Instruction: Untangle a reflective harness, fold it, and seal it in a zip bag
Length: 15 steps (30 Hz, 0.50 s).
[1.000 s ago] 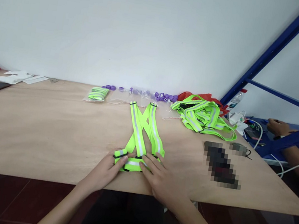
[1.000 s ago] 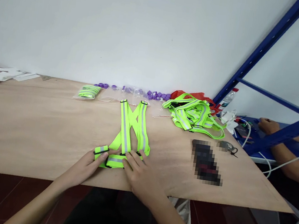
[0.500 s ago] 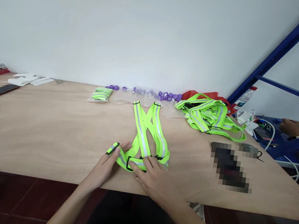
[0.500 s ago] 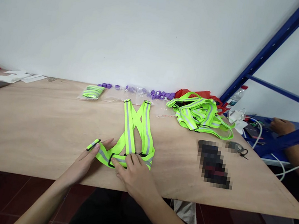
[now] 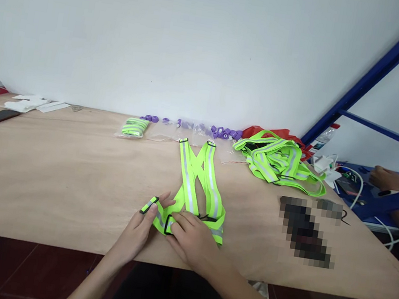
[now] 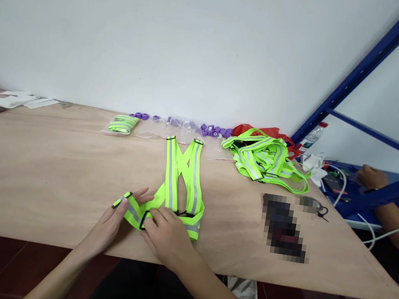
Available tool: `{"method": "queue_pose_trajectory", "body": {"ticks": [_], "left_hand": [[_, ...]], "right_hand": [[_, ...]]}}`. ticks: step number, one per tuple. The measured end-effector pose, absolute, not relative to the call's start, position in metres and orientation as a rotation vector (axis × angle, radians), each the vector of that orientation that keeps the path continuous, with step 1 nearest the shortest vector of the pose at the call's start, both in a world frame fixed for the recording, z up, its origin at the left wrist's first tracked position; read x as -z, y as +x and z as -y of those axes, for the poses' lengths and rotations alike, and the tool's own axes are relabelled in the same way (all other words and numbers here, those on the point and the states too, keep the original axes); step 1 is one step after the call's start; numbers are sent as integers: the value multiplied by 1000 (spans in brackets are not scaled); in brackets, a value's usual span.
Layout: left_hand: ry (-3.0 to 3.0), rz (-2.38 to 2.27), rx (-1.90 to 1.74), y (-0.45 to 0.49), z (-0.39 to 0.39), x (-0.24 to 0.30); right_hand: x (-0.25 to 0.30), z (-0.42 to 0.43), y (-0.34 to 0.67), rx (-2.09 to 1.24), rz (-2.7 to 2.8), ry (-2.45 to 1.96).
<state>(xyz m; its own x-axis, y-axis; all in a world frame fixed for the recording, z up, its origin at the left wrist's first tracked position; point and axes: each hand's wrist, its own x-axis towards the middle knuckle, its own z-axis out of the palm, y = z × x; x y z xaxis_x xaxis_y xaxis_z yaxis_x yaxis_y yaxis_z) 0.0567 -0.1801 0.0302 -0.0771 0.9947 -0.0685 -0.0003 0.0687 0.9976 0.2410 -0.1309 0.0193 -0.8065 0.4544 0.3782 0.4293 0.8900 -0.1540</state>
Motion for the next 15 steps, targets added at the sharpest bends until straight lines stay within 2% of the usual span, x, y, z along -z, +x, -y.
{"method": "queue_pose_trajectory", "body": {"ticks": [7,15], "left_hand": [[974,-1231,-1489,66,179,-24],[991,-1145,-1467,57,177,-17]], "right_hand": [[-29,134,244,-171,2650,-686],[-21,130,253,-210,2582,-674]]}}
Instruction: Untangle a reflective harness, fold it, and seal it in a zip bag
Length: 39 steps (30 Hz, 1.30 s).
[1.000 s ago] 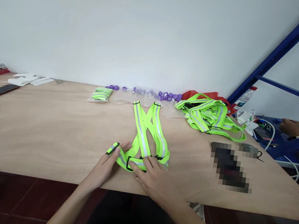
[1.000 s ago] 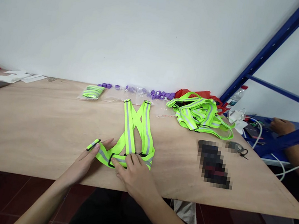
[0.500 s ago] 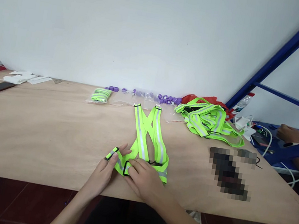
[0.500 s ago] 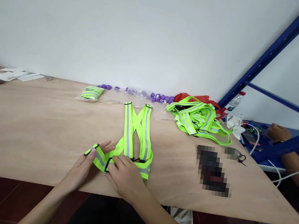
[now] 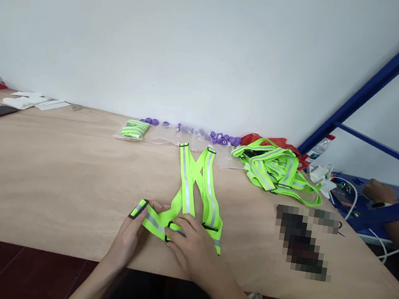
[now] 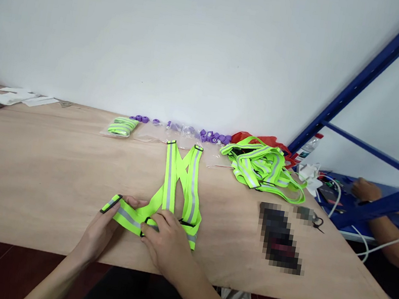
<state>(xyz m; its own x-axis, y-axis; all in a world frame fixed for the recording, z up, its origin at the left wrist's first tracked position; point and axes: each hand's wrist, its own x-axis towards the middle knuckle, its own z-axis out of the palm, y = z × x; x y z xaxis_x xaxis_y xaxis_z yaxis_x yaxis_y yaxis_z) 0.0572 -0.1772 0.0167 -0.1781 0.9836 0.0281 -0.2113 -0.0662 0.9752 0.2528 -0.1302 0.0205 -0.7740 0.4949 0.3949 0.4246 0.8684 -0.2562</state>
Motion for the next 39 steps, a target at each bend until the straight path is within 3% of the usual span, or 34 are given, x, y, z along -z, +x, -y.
{"method": "queue_pose_trajectory", "body": {"ticks": [8,24,32,39], "left_hand": [[1161,-1230,-1284,51,185,-29],[871,-1204,-1577,62,179,-20],[1317,-1527,-1325,55,176,-27],[1675,-1727,-1331,61,173,-39]], "right_hand": [[-21,131,254,-255,2541,-698],[-18,147,253,68,2509,-704],[-21,154,248,404,2443,-768],[-19,170,246,396,2495,-873]]}}
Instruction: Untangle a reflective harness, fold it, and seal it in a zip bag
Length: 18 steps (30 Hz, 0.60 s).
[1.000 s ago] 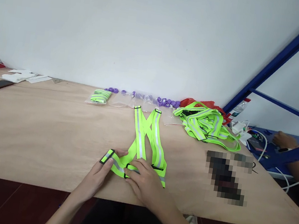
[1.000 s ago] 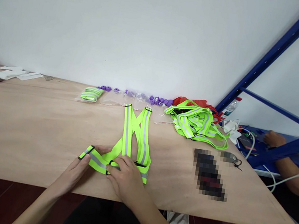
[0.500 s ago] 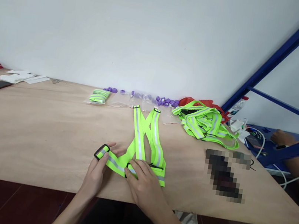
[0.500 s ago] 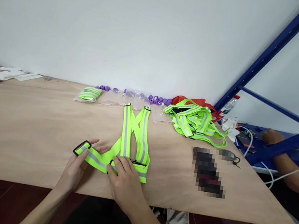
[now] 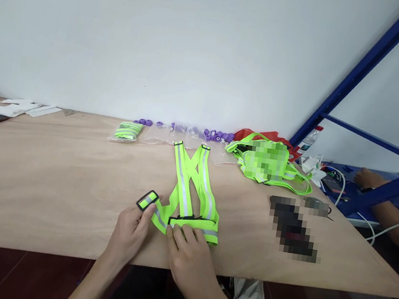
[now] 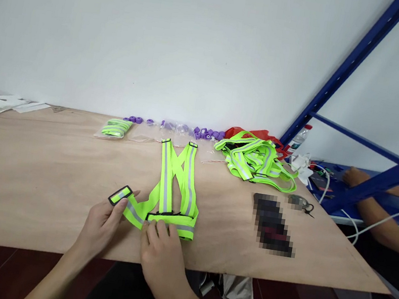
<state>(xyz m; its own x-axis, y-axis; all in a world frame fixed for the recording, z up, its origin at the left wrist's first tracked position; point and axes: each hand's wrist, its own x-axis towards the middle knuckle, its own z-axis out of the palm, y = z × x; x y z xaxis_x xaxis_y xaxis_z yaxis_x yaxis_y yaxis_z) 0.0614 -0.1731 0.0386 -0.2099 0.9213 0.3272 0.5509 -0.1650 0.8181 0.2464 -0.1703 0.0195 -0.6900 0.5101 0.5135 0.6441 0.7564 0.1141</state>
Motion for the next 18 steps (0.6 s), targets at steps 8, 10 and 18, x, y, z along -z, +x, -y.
{"method": "queue_pose_trajectory", "body": {"ticks": [8,10,18], "left_hand": [[2081,-1575,-955,112,147,-70],[2172,-1608,-688,125,140,-74],[2391,-1452,-236,157,123,-79]], "right_hand": [[-12,188,246,293,2408,-971],[-11,191,246,246,2374,-996],[-1,198,243,212,2363,-1101]]}}
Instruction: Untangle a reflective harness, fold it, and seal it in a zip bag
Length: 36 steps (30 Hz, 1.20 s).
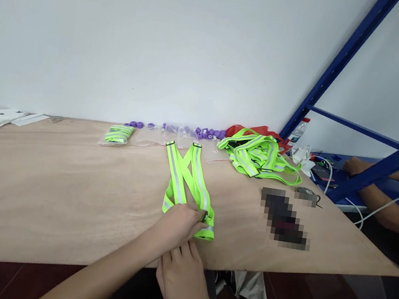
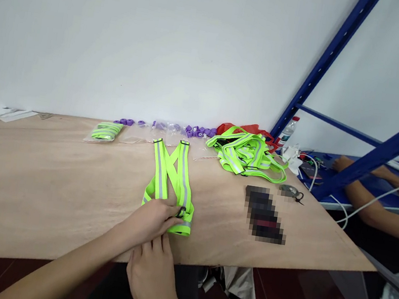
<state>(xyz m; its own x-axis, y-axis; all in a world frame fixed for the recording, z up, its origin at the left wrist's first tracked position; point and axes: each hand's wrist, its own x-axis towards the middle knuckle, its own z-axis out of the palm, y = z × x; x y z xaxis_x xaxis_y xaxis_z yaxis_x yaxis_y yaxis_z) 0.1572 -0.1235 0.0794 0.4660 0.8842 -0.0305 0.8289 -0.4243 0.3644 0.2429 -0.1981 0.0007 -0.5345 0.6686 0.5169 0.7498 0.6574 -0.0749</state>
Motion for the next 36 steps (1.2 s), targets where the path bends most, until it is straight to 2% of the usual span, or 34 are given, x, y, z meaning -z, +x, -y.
{"method": "queue_pose_trajectory", "body": {"ticks": [5,15,19,22,26,31,36], "left_hand": [[2463,-1296,-89,162,114,-76],[2412,-1040,-59,156,109,-82],[2325,-1111,-84,157,106,-78],[2319,-1238,-87,160,104,-71],[2389,-1278,-36,162,103,-65],[2529,-1252,20,164,103,-67],[2604,-1231,-30,163,104,-62]], "right_hand": [[0,201,240,194,2323,-1099],[7,205,251,184,2265,-1076],[19,203,252,196,2232,-1023],[14,199,262,36,2199,-955],[-18,190,296,-462,2136,-844],[-40,168,343,-347,2084,-1017],[-30,150,359,-512,2203,-1078]]}}
